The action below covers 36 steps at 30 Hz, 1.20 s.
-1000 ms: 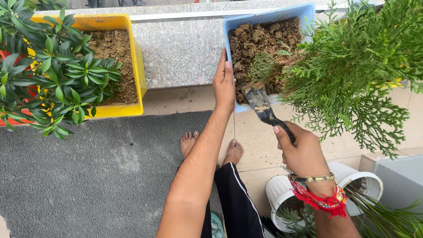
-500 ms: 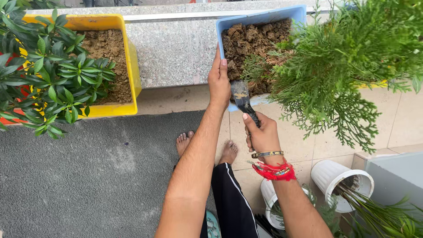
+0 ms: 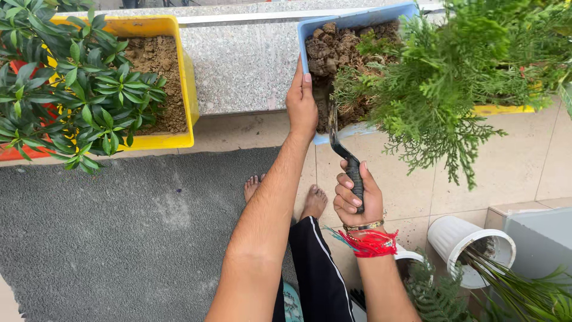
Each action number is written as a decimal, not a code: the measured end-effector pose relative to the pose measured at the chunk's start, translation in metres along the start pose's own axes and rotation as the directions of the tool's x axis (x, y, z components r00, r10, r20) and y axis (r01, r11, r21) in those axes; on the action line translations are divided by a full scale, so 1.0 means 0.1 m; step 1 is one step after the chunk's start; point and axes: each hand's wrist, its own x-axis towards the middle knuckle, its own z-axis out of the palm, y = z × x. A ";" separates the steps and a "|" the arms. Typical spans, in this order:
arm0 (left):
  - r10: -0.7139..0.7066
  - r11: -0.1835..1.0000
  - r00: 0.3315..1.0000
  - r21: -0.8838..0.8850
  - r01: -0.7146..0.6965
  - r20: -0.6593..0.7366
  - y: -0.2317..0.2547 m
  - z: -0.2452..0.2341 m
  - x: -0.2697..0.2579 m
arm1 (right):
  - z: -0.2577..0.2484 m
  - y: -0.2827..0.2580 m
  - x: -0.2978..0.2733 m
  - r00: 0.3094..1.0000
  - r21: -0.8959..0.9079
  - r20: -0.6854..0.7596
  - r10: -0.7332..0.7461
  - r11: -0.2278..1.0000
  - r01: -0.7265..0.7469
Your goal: The person uses a trowel to loosen and move soil around a plant in a pot. They use their hands to firm the soil and a small tool to scrape the inner edges of the container.
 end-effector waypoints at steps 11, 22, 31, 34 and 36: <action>-0.077 0.992 0.997 0.103 0.078 -0.012 0.04 0.01 0.00 | 1.02 -0.03 -0.57 0.848 -0.817 0.047 -0.528 -0.508 -0.271; -0.104 0.984 0.993 0.139 0.110 -0.049 -0.05 0.03 0.00 | 1.06 0.05 0.09 0.781 -0.387 0.507 -0.365 -0.906 -0.172; 0.000 0.995 0.996 0.101 0.008 -0.086 0.08 0.03 -0.03 | 1.55 -0.17 -0.37 0.868 -0.423 0.336 -0.366 -0.882 -0.208; -0.117 0.984 0.990 0.128 0.127 -0.083 0.11 0.03 -0.07 | 1.33 -0.16 -0.31 0.826 -0.547 0.391 -0.406 -0.824 -0.147; -0.004 0.994 0.997 0.111 0.013 -0.079 0.12 0.02 -0.05 | 1.07 -0.12 -0.17 0.789 -0.614 0.444 -0.425 -0.785 -0.077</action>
